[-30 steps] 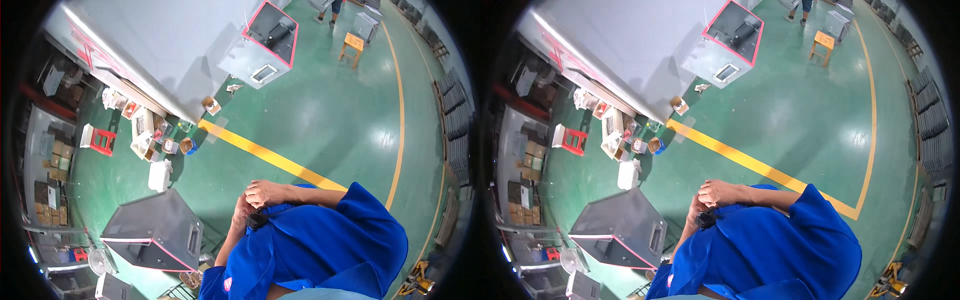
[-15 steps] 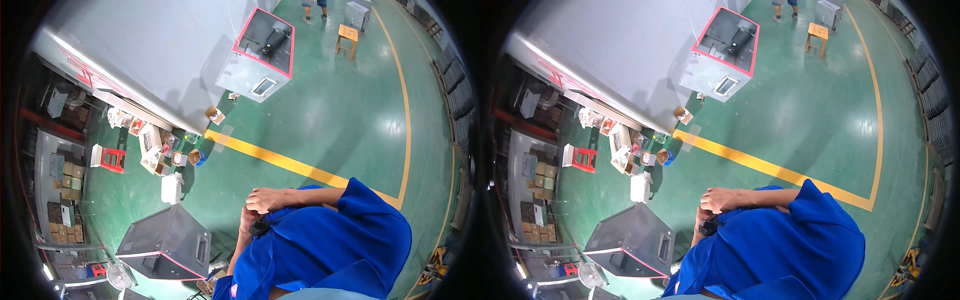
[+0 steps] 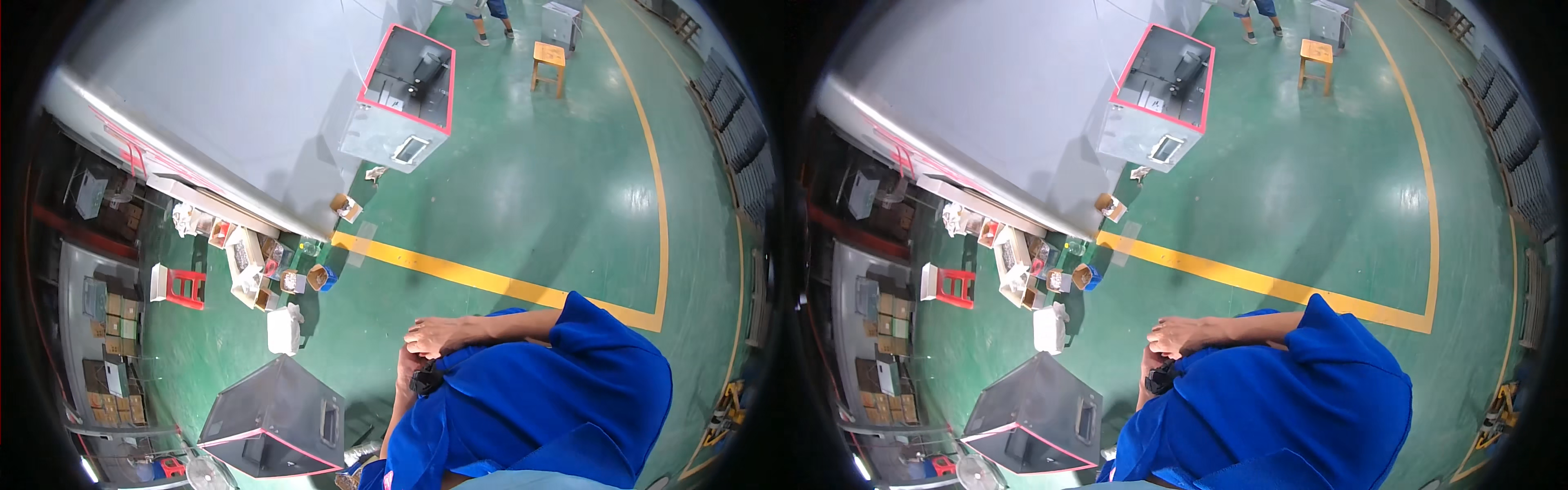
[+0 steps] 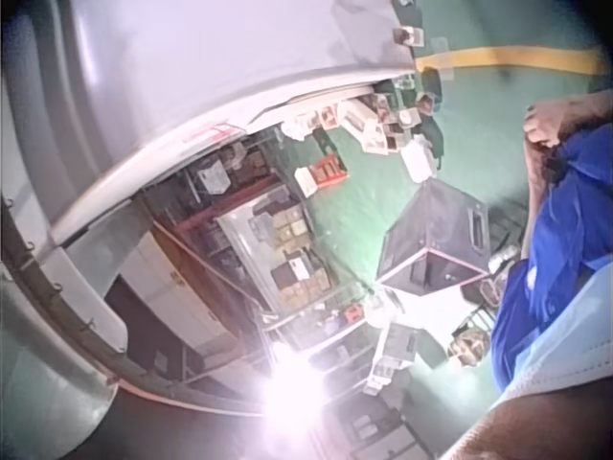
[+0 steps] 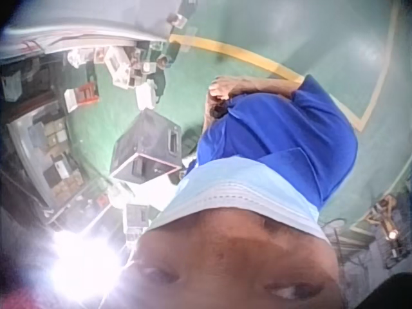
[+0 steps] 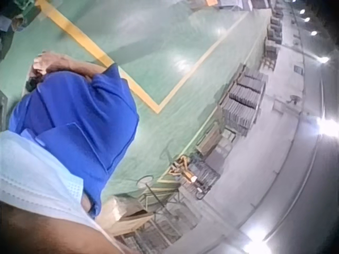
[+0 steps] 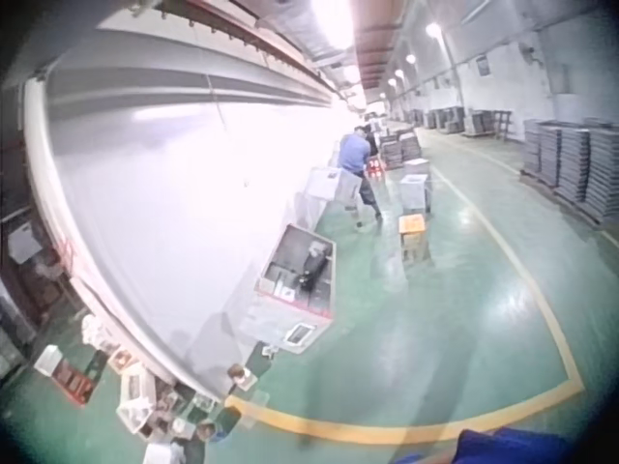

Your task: Selecting and inspecting small metal pins or rivets from a tray on a fabrication floor.

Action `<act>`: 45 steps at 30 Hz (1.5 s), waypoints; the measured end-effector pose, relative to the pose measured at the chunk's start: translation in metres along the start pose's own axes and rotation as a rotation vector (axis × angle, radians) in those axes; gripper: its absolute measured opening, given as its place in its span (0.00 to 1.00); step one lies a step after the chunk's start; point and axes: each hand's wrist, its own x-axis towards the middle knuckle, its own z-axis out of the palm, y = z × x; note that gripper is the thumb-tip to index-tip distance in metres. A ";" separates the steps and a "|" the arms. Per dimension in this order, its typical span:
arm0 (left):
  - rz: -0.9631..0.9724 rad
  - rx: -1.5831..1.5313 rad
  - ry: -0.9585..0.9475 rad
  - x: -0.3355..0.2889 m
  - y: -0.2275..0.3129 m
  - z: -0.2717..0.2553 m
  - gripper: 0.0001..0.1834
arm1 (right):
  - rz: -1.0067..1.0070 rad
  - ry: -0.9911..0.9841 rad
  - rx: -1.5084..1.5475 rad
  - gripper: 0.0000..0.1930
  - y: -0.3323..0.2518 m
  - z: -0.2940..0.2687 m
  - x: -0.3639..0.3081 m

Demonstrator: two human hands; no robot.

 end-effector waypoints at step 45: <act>-0.015 -0.159 -0.056 -0.039 0.052 0.127 0.14 | 0.137 0.053 -0.174 0.07 -0.039 -0.106 -0.025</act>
